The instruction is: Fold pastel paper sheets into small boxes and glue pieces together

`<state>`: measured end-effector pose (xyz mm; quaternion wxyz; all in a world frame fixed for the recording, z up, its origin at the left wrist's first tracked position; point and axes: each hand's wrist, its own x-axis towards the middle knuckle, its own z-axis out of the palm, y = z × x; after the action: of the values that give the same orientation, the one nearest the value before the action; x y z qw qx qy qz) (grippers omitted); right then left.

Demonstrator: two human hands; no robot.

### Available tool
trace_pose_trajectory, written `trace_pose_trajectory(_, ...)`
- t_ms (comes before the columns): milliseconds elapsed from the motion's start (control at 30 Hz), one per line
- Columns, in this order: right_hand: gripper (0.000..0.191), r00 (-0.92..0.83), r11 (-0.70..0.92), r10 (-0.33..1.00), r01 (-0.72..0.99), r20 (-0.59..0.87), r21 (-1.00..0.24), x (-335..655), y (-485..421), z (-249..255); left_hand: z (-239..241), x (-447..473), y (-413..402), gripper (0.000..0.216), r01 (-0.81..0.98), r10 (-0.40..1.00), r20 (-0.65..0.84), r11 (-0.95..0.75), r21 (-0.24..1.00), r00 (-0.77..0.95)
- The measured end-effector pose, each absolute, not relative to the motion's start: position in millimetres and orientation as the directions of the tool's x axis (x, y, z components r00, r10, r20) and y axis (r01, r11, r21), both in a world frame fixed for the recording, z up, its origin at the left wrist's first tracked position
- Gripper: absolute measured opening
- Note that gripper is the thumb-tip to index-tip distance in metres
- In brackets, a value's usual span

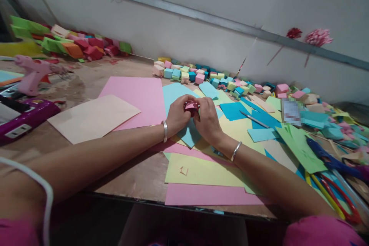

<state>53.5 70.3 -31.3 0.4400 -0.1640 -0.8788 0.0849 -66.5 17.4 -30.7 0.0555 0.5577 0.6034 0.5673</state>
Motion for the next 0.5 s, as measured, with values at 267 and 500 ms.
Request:
trace_pose_trajectory(267,0.025,-0.55,0.935,0.353,0.178,0.757,-0.307,52.7,67.2,-29.9,-30.1,-67.9,19.0,0.035,0.695,0.715,0.618,-0.262,0.669,-0.326)
trace_pose_trajectory(500,0.022,-0.564,0.931,0.36,0.162,0.743,-0.328,53.2,65.0,-28.4,-28.3,-67.7,17.4,0.034,0.736,0.706,0.645,-0.264,0.623,-0.293)
